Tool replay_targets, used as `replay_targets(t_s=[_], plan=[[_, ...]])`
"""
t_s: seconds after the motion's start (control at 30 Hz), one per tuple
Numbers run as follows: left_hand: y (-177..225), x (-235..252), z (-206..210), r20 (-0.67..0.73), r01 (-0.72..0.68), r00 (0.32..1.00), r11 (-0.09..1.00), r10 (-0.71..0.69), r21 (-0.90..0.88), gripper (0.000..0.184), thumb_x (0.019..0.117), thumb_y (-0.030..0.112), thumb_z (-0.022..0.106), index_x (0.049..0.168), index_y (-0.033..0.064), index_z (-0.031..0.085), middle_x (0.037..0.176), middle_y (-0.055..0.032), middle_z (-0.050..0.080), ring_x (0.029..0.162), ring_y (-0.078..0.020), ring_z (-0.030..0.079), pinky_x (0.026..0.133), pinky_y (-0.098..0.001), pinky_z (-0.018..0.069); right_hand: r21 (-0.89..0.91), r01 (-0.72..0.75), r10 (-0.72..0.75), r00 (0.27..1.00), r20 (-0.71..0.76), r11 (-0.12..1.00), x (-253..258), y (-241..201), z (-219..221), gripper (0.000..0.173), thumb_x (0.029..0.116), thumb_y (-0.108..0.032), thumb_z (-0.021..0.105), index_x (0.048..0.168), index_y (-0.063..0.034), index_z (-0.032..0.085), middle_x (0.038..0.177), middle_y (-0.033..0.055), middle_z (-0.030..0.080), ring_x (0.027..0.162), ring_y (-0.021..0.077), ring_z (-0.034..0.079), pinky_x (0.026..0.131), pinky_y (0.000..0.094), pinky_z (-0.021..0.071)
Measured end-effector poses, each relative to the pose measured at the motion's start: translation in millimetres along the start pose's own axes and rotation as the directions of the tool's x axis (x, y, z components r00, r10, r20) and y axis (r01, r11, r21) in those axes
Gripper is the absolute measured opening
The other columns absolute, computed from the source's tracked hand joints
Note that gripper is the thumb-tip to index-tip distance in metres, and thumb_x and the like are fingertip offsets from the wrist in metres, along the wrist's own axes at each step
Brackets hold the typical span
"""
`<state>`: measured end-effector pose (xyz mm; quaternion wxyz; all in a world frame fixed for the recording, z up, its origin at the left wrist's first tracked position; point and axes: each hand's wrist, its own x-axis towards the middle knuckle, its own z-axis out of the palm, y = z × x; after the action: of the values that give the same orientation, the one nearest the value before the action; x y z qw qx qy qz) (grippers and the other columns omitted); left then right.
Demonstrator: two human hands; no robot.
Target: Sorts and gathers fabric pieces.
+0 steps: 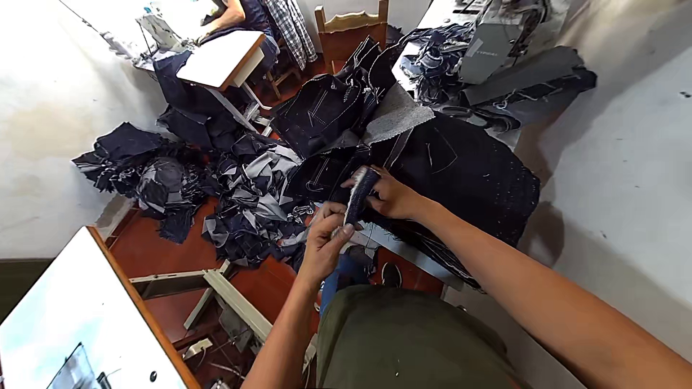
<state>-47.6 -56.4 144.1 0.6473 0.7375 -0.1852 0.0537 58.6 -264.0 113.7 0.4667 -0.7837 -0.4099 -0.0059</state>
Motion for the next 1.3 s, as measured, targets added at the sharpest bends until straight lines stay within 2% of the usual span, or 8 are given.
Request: replay_targets(t_s=[0.13, 0.27, 0.53, 0.67, 0.73, 0.83, 1.07, 1.3], plan=[[30.0, 82.7, -2.9, 0.319, -0.415, 0.902, 0.792, 0.292, 0.448, 0.021, 0.0980, 0.023, 0.062, 0.095, 0.0101, 0.079, 0.113, -0.0101, 0.068, 0.108, -0.0236, 0.062, 0.095, -0.0472, 0.0468, 0.196, -0.019, 0.031, 0.998, -0.059, 0.980, -16.0, -30.2, 0.2, 0.036, 0.0931, -0.029, 0.064, 0.117, -0.0021, 0.071, 0.119, 0.0096, 0.070, 0.120, 0.0201, 0.060, 0.109, 0.0461, 0.0414], [25.7, 166.0, 4.9, 0.417, -0.511, 0.823, 0.822, 0.384, 0.252, 0.036, 0.1088, 0.017, 0.041, 0.112, -0.0027, 0.071, 0.123, -0.0150, 0.069, 0.121, -0.0238, 0.064, 0.107, -0.0439, 0.0511, 0.440, -0.271, 0.299, 0.954, 0.007, 0.856, -3.8, -69.9, 14.0, 0.035, 0.1062, -0.019, 0.043, 0.086, -0.0001, 0.064, 0.074, 0.0008, 0.058, 0.073, 0.0052, 0.057, 0.074, 0.0261, 0.0505], [-95.6, 139.9, 9.6, 0.382, -0.400, 0.916, 0.324, 0.121, 0.857, 0.047, 0.0977, 0.055, 0.053, 0.144, 0.0462, 0.056, 0.167, 0.0066, 0.033, 0.153, -0.0341, 0.027, 0.110, -0.0697, 0.0301, 0.504, 0.115, 0.223, 0.797, -0.561, 0.856, 44.2, -173.9, -153.9, 0.044, 0.1091, -0.039, 0.040, 0.067, -0.0273, 0.047, 0.056, -0.0159, 0.041, 0.049, -0.0023, 0.039, 0.048, 0.0177, 0.0359], [-74.5, 112.7, 21.8, 0.261, -0.316, 0.947, 0.388, 0.188, 0.866, 0.047, 0.0923, 0.025, 0.071, 0.139, 0.0301, 0.065, 0.162, -0.0052, 0.043, 0.146, -0.0396, 0.042, 0.108, -0.0747, 0.0323, -0.267, -0.042, -0.021, 0.973, -0.228, 0.963, 59.5, -142.7, -148.4, 0.012, 0.0866, -0.007, 0.063, 0.097, -0.0100, 0.067, 0.083, -0.0035, 0.063, 0.075, 0.0042, 0.061, 0.067, 0.0226, 0.0535], [-59.8, 96.9, 37.9, 0.164, -0.207, 0.976, 0.373, 0.146, 0.905, 0.056, 0.0857, 0.004, 0.069, 0.138, 0.0226, 0.066, 0.162, -0.0088, 0.042, 0.146, -0.0416, 0.041, 0.110, -0.0745, 0.0290, -0.713, -0.108, 0.184, 0.982, 0.030, 0.692, 51.3, -120.3, -156.5, 0.045, 0.0691, -0.005, 0.078, 0.113, -0.0097, 0.072, 0.100, 0.0126, 0.062, 0.092, 0.0282, 0.063, 0.076, 0.0449, 0.0552], [-35.3, 87.4, 65.3, 0.077, -0.101, 0.994, 0.359, 0.082, 0.928, 0.056, 0.0813, 0.010, 0.072, 0.137, 0.0071, 0.065, 0.160, -0.0205, 0.041, 0.145, -0.0485, 0.038, 0.110, -0.0754, 0.0280, -0.916, -0.229, 0.360, 0.927, -0.102, 0.330, 21.4, -69.3, -163.0, 0.013, 0.0846, 0.003, 0.072, 0.096, -0.0021, 0.072, 0.106, 0.0258, 0.060, 0.097, 0.0443, 0.063, 0.076, 0.0545, 0.0558], [-94.8, 80.5, 54.7, 0.313, -0.403, 0.910, 0.400, 0.273, 0.823, 0.101, 0.0828, 0.084, 0.046, 0.142, 0.0022, 0.059, 0.137, -0.0165, 0.065, 0.127, -0.0346, 0.062, 0.103, -0.0625, 0.0454, 0.461, -0.534, 0.662, 0.729, -0.172, 0.708, 31.0, -66.1, -102.1, 0.053, 0.1110, -0.029, 0.025, 0.070, -0.0117, 0.054, 0.064, -0.0010, 0.058, 0.067, 0.0112, 0.061, 0.072, 0.0321, 0.0543], [-111.8, 104.0, 10.5, 0.389, -0.436, 0.896, 0.259, 0.214, 0.862, 0.105, 0.0646, 0.002, 0.086, 0.157, 0.0270, 0.044, 0.168, 0.0060, 0.031, 0.155, -0.0303, 0.028, 0.109, -0.0792, 0.0248, 0.479, -0.485, 0.638, 0.735, -0.230, 0.732, 2.6, -64.5, 13.5, 0.024, 0.1017, -0.018, 0.055, 0.088, -0.0016, 0.065, 0.075, 0.0019, 0.061, 0.072, 0.0065, 0.059, 0.072, 0.0244, 0.0523]])
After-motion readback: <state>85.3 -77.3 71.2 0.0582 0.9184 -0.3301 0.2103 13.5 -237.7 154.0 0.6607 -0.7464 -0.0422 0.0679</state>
